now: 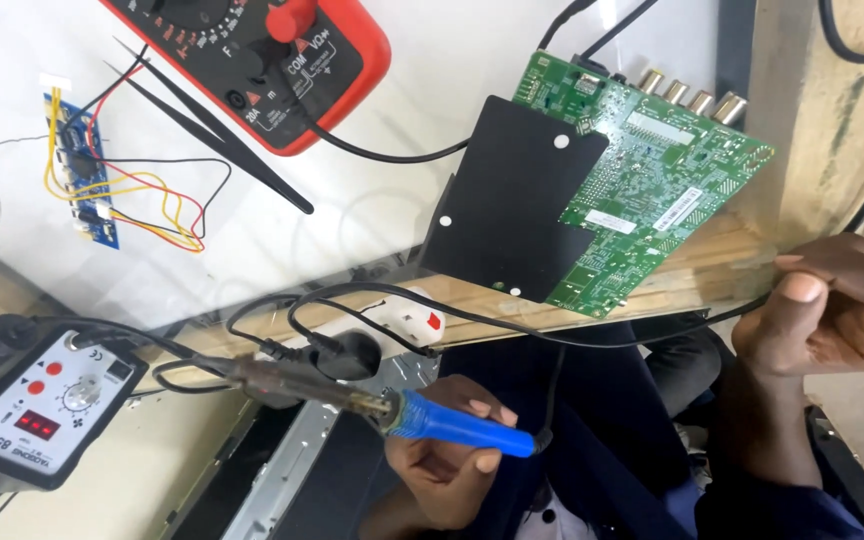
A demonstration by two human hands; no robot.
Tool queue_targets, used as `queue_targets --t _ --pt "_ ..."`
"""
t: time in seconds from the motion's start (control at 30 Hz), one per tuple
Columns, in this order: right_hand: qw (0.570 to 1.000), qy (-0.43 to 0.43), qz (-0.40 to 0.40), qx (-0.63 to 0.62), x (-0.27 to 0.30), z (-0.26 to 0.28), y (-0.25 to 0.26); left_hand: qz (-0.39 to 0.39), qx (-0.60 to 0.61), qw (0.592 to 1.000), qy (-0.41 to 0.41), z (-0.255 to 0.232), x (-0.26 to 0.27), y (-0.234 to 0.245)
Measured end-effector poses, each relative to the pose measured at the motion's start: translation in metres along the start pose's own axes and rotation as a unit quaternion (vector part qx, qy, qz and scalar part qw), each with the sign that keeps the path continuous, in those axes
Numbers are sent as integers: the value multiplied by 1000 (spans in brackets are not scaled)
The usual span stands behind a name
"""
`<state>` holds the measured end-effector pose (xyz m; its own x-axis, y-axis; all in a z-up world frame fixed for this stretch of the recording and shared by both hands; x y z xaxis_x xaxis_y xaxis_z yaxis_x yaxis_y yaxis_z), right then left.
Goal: Repairing a television circuit board using a soldering iron and solder wire
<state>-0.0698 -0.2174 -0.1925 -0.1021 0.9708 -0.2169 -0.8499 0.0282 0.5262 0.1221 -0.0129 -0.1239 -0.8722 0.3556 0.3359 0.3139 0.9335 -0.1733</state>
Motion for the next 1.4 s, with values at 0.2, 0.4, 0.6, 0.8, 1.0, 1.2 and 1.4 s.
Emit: queue_targets --t 0.2,0.4,0.6,0.8,1.0,1.2,1.4 --pt "996 29 82 -31 -5 10 14 90 -33 993 71 0 -11 -23" --pt "894 362 186 -189 29 92 -10 185 -151 962 134 -18 -17 -55" --pt "915 285 245 -145 51 83 -9 276 -307 910 37 -34 -20 -63" --pt "810 -449 372 -60 59 19 -25 358 -332 871 -62 -60 -33 -56" --pt "947 169 35 -270 41 79 -23 58 -462 844 -268 -123 -150 -7" --pt "936 173 -111 -287 39 86 -18 2 -562 735 -381 -106 -226 10" --pt "928 164 -176 -285 41 71 3 -5 -514 711 -480 -136 -190 -7"
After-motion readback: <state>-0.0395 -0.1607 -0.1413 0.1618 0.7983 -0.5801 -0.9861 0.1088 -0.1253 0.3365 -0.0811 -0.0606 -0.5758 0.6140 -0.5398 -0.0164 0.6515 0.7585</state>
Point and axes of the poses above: each hand's wrist, its own x-axis away from the middle knuckle, its own y-axis out of the back of the hand, z = x × y, the point moved 5 cm from there along -x, towards the middle knuckle, and after that the axes turned 13 degrees about -z, right-handed, at the moved point
